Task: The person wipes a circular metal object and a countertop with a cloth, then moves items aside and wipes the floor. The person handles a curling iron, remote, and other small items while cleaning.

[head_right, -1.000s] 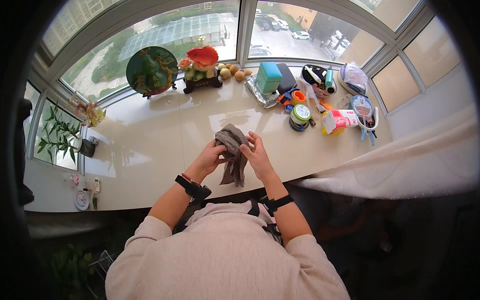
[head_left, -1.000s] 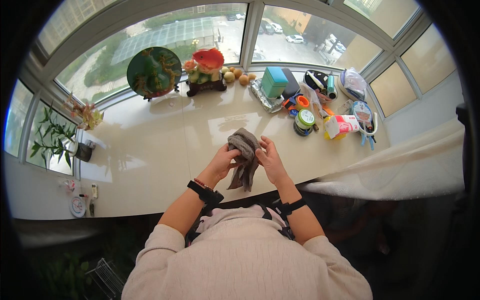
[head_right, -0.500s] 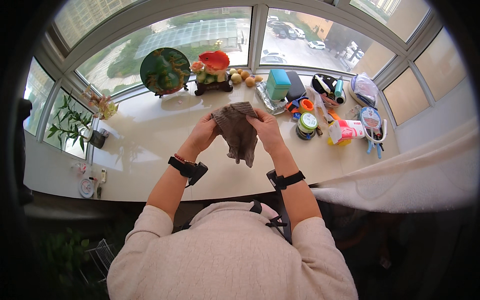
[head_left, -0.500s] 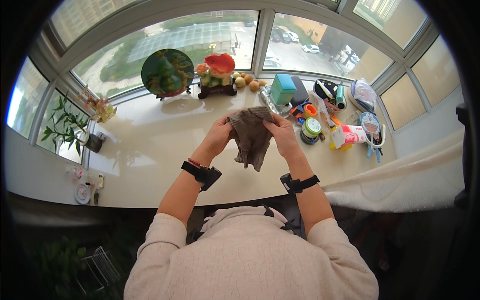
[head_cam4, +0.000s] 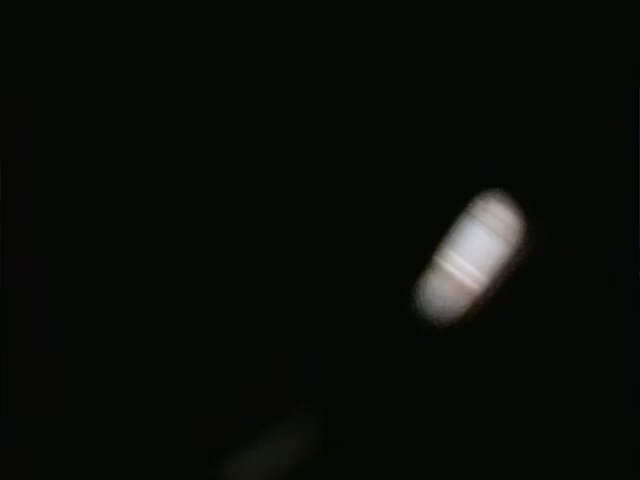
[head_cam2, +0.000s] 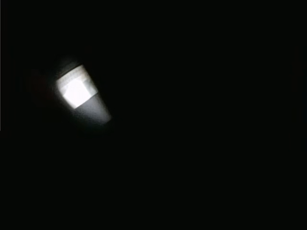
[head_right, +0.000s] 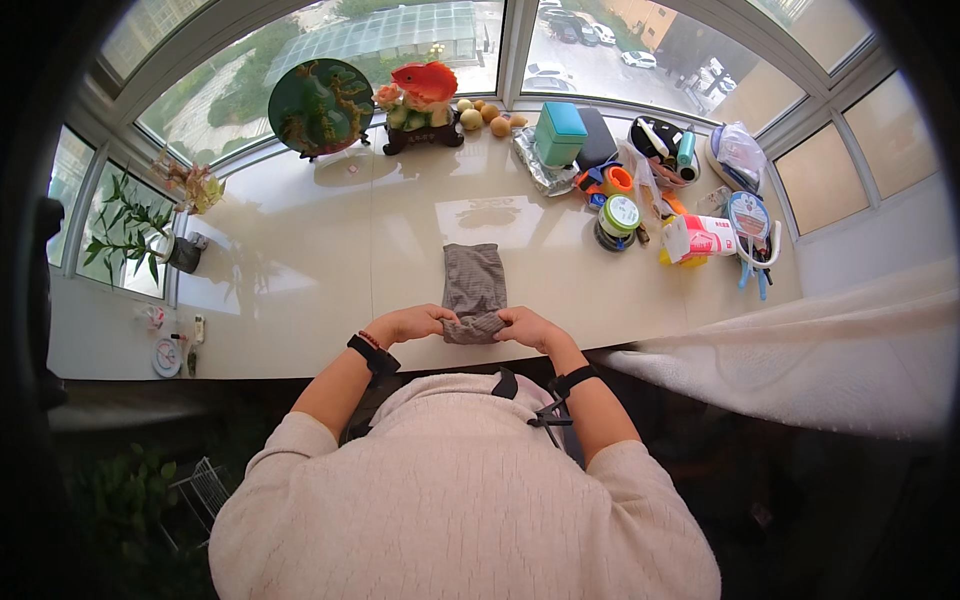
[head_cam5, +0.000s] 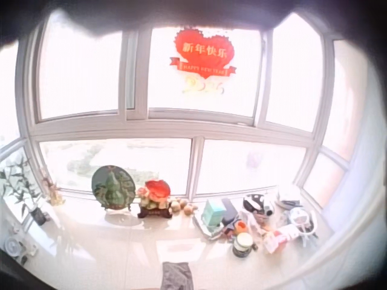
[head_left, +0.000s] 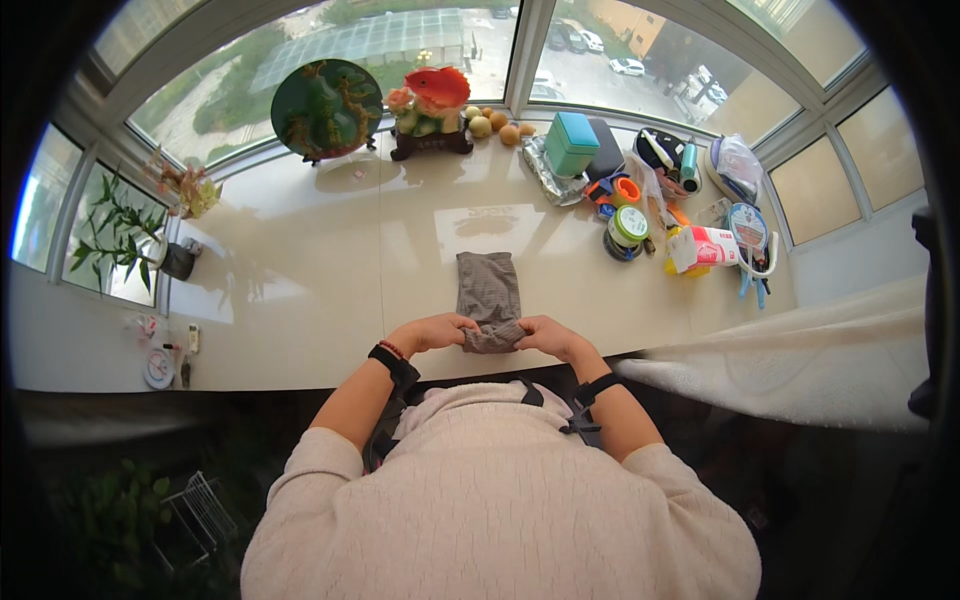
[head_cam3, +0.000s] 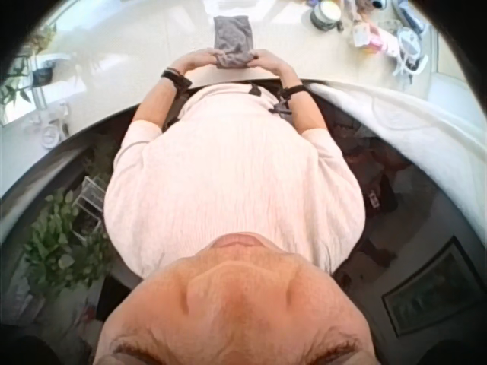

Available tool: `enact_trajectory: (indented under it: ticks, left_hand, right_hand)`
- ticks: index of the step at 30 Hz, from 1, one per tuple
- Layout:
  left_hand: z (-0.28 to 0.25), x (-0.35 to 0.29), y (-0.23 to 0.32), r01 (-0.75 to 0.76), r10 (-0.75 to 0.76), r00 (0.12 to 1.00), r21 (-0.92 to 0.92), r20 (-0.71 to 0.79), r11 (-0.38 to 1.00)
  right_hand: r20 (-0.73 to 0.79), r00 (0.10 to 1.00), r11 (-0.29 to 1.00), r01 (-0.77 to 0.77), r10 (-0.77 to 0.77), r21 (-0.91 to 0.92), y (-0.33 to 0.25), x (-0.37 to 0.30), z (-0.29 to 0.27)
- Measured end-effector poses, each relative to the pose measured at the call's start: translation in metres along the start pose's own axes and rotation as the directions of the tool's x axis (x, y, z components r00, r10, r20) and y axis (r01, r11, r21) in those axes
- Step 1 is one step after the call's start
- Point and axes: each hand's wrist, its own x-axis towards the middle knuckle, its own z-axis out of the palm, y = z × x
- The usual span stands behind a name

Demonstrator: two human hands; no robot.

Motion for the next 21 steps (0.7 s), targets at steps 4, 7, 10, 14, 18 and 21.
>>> enact_trajectory:
  ticks: [4, 7, 10, 14, 18, 21]
  left_hand:
    - [0.003, 0.024, -0.03, 0.138, -0.126, 0.988, -0.147, 0.086, 0.979]
    - [-0.012, 0.038, -0.024, -0.126, 0.031, 0.967, -0.372, -0.251, 0.92]
    - [-0.027, 0.043, -0.017, -0.286, -0.008, 0.727, -0.313, -0.687, 0.906]
    - [-0.044, 0.018, -0.058, -0.14, -0.058, 0.565, -0.165, -0.823, 0.976]
    - [-0.042, -0.043, -0.162, 0.1, 0.05, -0.026, 0.047, -0.998, 0.994]
    - [-0.043, -0.119, -0.241, 0.283, -0.169, -0.295, -0.255, -0.94, 0.924]
  right_hand:
    - [0.004, 0.998, 0.99, -0.055, 0.055, 0.13, 0.032, 0.021, 0.007]
    - [-0.366, 0.923, 0.948, 0.215, -0.119, 0.234, 0.033, 0.043, -0.006]
    - [-0.742, 0.655, 0.99, 0.078, -0.143, -0.121, 0.026, 0.067, -0.013]
    - [-0.726, 0.687, 0.994, -0.053, -0.036, -0.1, 0.0, 0.098, 0.008]
    - [-0.63, 0.776, 0.911, -0.281, 0.031, -0.302, -0.023, 0.133, 0.059]
    - [-0.633, 0.731, 0.759, -0.255, -0.254, -0.599, 0.0, 0.141, 0.082]
